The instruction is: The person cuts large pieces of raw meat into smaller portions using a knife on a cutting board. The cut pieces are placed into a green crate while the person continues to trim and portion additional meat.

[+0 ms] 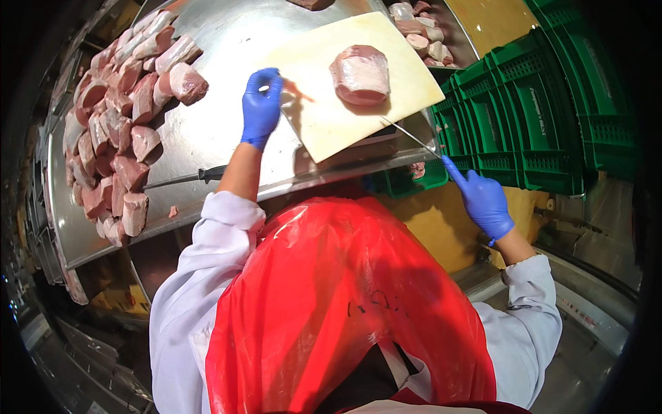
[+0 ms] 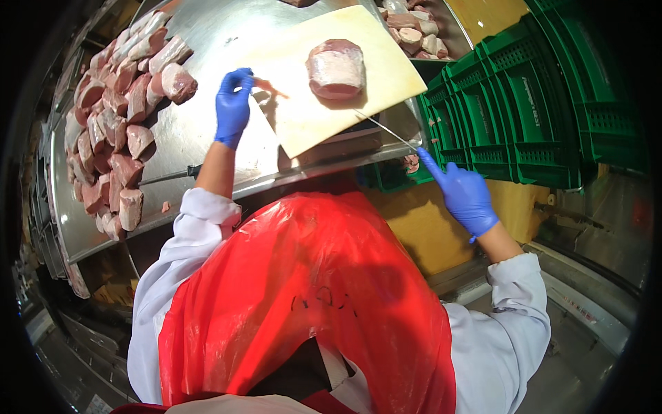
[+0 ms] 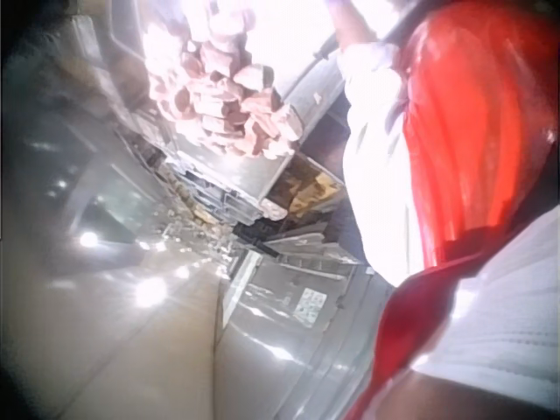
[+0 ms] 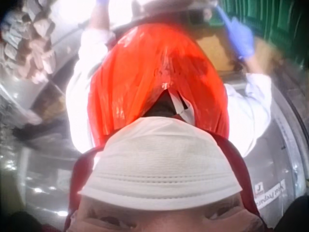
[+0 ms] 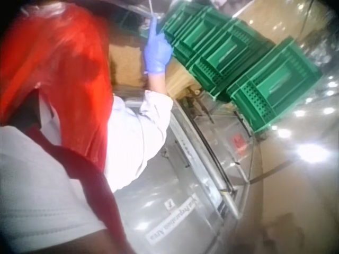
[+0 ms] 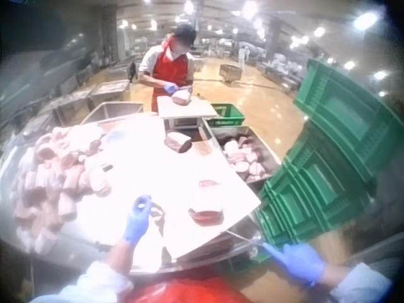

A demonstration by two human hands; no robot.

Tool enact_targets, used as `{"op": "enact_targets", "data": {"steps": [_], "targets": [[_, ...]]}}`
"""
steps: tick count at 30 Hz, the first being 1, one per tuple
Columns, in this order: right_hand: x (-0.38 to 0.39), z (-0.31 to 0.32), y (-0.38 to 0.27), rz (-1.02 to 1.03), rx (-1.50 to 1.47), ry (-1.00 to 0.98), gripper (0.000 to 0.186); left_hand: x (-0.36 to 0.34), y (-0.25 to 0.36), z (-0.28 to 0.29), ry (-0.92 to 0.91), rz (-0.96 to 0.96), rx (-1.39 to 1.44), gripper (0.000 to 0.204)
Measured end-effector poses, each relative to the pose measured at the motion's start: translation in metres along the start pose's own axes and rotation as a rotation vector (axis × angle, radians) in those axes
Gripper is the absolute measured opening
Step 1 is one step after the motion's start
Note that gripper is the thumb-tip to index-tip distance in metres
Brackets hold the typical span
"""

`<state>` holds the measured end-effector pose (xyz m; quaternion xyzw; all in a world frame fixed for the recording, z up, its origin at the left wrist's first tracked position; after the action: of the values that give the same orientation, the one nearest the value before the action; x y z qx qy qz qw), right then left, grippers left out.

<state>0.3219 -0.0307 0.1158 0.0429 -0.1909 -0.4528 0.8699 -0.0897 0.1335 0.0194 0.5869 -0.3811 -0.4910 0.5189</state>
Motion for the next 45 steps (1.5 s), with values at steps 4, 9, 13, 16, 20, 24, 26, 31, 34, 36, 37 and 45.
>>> {"op": "enact_targets", "data": {"steps": [4, 9, 13, 16, 20, 24, 26, 31, 34, 36, 37, 45], "targets": [[0.042, -0.023, 0.032, -0.203, -0.438, 0.255, 0.078, -0.027, 0.09, -0.02, 0.116, -0.058, 0.503, 0.012], [0.057, -0.066, 0.045, -0.419, -0.794, 0.428, 0.077, -0.025, 0.173, -0.185, -0.359, -0.209, 0.343, 0.035], [0.066, -0.106, 0.039, -0.574, -1.156, 0.555, 0.071, -0.017, 0.131, -0.217, -0.362, -0.372, -0.14, 0.037], [0.064, -0.141, 0.031, -0.7, -1.378, 0.626, 0.059, -0.062, 0.031, -0.131, -0.197, -0.083, -0.11, 0.043], [0.021, -0.161, 0.028, -0.599, -1.714, 0.743, 0.055, -0.05, -0.031, -0.067, -0.06, 0.246, -0.035, 0.037], [-0.034, -0.129, 0.024, -0.45, -1.928, 0.783, 0.052, -0.045, -0.051, -0.075, -0.044, 0.281, 0.042, 0.038], [-0.065, -0.114, 0.019, -0.359, -2.057, 0.799, 0.05, -0.05, -0.055, -0.089, -0.052, 0.267, 0.069, 0.04], [-0.134, -0.071, 0.013, -0.198, -2.209, 0.831, 0.041, -0.061, -0.073, -0.084, 0.069, 0.208, -0.17, 0.056], [-0.177, -0.068, 0.021, -0.171, -2.295, 0.836, 0.036, -0.037, -0.046, -0.132, -0.102, 0.338, -0.613, 0.07], [-0.207, -0.059, 0.011, -0.091, -2.406, 0.803, 0.036, -0.034, -0.06, -0.128, -0.06, 0.152, -0.529, 0.06], [-0.213, -0.055, 0.009, -0.088, -2.409, 0.814, 0.036, -0.034, -0.074, -0.123, -0.021, 0.183, -0.317, 0.059], [-0.176, -0.022, 0.008, -0.082, -2.419, 0.852, 0.028, 0.015, -0.01, -0.193, -0.314, 0.657, 0.542, 0.025]]}}
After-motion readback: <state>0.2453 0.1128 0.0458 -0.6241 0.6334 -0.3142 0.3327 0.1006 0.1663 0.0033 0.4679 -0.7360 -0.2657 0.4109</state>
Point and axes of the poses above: each hand's wrist, its own x-axis away from the middle knuckle, its own z-axis out of the back of the hand, y = z × x, the point moved 8 cm from there along -x, towards the middle knuckle, and after that the axes turned 4 degrees about z, right-handed, at the moved point
